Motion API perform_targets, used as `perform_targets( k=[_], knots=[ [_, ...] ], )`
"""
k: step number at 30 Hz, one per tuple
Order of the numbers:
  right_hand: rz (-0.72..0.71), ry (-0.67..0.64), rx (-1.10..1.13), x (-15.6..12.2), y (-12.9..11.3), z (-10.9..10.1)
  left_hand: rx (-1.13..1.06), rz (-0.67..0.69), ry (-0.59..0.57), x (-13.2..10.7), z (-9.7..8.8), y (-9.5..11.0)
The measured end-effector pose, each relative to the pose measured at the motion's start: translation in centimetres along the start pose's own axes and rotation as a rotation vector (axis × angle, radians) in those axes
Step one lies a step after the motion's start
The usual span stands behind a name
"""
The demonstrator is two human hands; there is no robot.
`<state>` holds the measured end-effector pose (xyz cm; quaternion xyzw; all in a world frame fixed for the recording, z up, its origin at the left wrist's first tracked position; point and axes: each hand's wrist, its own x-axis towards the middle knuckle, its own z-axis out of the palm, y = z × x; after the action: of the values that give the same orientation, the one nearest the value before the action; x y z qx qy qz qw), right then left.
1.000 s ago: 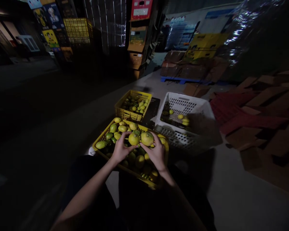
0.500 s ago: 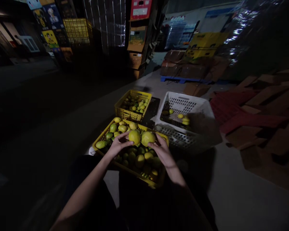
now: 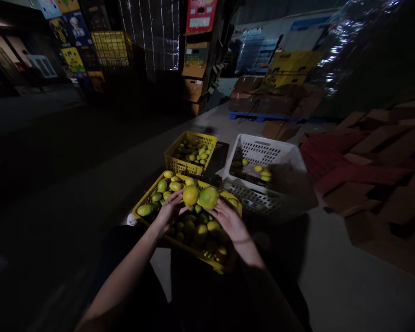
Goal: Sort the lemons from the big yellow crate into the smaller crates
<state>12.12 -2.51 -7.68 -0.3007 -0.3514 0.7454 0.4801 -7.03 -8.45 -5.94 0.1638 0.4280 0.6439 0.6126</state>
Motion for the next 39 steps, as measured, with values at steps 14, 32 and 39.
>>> perform_targets(
  k=[14, 32, 39],
  knots=[
    [-0.010, -0.054, -0.054, -0.7, 0.5, 1.1, 0.015, -0.018, -0.045, 0.1, 0.0, -1.1],
    [0.118, -0.010, 0.047, 0.4, 0.3, -1.1, -0.002, -0.071, -0.015, 0.4, 0.1, -0.1],
    [0.080, -0.044, -0.051, -0.2, 0.5, 0.1, 0.157, -0.028, -0.134, -0.1, 0.0, -0.7]
  ],
)
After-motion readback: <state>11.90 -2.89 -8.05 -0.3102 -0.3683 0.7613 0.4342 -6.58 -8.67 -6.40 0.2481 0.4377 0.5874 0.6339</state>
